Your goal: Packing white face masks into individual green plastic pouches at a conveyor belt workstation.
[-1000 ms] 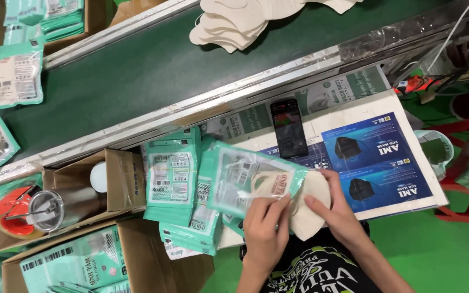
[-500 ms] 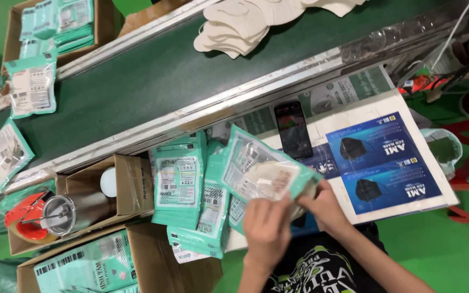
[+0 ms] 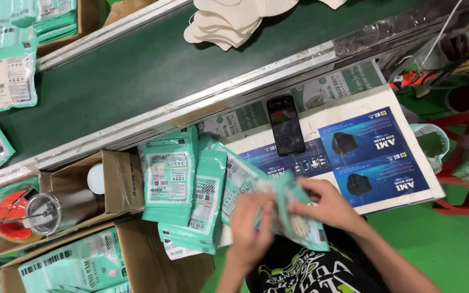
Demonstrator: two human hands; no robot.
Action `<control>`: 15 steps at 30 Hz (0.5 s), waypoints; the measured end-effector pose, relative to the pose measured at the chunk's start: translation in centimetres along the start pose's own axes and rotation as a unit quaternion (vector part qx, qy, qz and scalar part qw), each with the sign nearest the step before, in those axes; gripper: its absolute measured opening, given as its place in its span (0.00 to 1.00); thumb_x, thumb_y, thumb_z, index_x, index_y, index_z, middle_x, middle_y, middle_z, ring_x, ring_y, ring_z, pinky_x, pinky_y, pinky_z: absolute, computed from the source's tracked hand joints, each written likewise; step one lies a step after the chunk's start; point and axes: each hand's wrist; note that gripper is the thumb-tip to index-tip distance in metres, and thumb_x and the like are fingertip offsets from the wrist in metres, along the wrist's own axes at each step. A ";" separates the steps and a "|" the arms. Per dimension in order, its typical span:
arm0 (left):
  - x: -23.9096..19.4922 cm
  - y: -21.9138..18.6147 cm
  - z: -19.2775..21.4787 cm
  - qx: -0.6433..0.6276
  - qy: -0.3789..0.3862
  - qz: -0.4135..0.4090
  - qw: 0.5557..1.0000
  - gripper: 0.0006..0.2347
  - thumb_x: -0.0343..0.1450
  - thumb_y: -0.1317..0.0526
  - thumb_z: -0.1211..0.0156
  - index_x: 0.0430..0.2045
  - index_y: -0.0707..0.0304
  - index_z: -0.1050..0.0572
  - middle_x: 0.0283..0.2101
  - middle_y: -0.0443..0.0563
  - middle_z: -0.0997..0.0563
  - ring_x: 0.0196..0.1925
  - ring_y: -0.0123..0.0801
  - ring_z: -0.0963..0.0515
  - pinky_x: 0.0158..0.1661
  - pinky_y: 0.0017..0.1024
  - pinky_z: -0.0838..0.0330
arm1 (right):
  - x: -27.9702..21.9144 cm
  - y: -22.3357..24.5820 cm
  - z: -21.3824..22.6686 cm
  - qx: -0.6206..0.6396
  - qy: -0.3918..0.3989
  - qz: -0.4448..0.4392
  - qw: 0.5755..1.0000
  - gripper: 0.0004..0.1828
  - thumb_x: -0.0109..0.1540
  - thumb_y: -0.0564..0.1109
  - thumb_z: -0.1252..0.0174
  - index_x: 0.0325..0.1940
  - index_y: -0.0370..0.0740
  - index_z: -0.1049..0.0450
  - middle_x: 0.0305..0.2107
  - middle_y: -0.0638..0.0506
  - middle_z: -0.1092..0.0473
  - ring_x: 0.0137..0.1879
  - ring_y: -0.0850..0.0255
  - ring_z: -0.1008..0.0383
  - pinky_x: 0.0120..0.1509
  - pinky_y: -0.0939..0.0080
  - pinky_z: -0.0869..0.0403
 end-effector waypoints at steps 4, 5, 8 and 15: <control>0.6 2.0 2.4 -0.050 0.068 -0.048 0.995 0.10 0.67 0.71 0.38 0.41 0.72 0.25 0.43 0.61 0.20 0.44 0.53 0.19 0.47 0.39 0.26 | -2.4 7.0 -0.4 -0.269 0.062 0.093 0.957 0.10 0.58 0.44 0.31 0.42 0.40 0.16 0.31 0.51 0.18 0.37 0.61 0.20 0.40 0.62 0.23; -0.1 2.6 2.0 -0.089 0.106 0.004 0.990 0.08 0.69 0.70 0.37 0.40 0.70 0.23 0.42 0.59 0.18 0.44 0.48 0.17 0.47 0.36 0.25 | -2.8 8.3 -1.0 -0.329 0.035 0.188 0.925 0.10 0.58 0.41 0.35 0.44 0.39 0.18 0.33 0.50 0.19 0.39 0.57 0.20 0.43 0.60 0.24; -1.9 3.4 0.0 -0.152 0.118 0.111 0.975 0.06 0.69 0.71 0.34 0.37 0.67 0.20 0.39 0.56 0.16 0.42 0.40 0.15 0.44 0.31 0.22 | -3.7 10.3 -2.9 -0.376 -0.029 0.305 0.874 0.13 0.57 0.38 0.37 0.45 0.35 0.22 0.36 0.46 0.22 0.42 0.51 0.21 0.46 0.57 0.25; -3.3 1.3 -0.5 -0.229 0.024 0.088 0.969 0.08 0.64 0.77 0.34 0.32 0.70 0.21 0.38 0.56 0.16 0.44 0.42 0.16 0.47 0.33 0.21 | -4.7 8.1 -3.5 -0.354 -0.109 0.361 0.856 0.16 0.48 0.28 0.36 0.39 0.36 0.23 0.32 0.49 0.24 0.38 0.54 0.22 0.43 0.57 0.26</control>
Point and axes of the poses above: each hand's wrist, its own x-axis towards the middle knuckle, its own z-axis out of the back of the hand, y = z × x
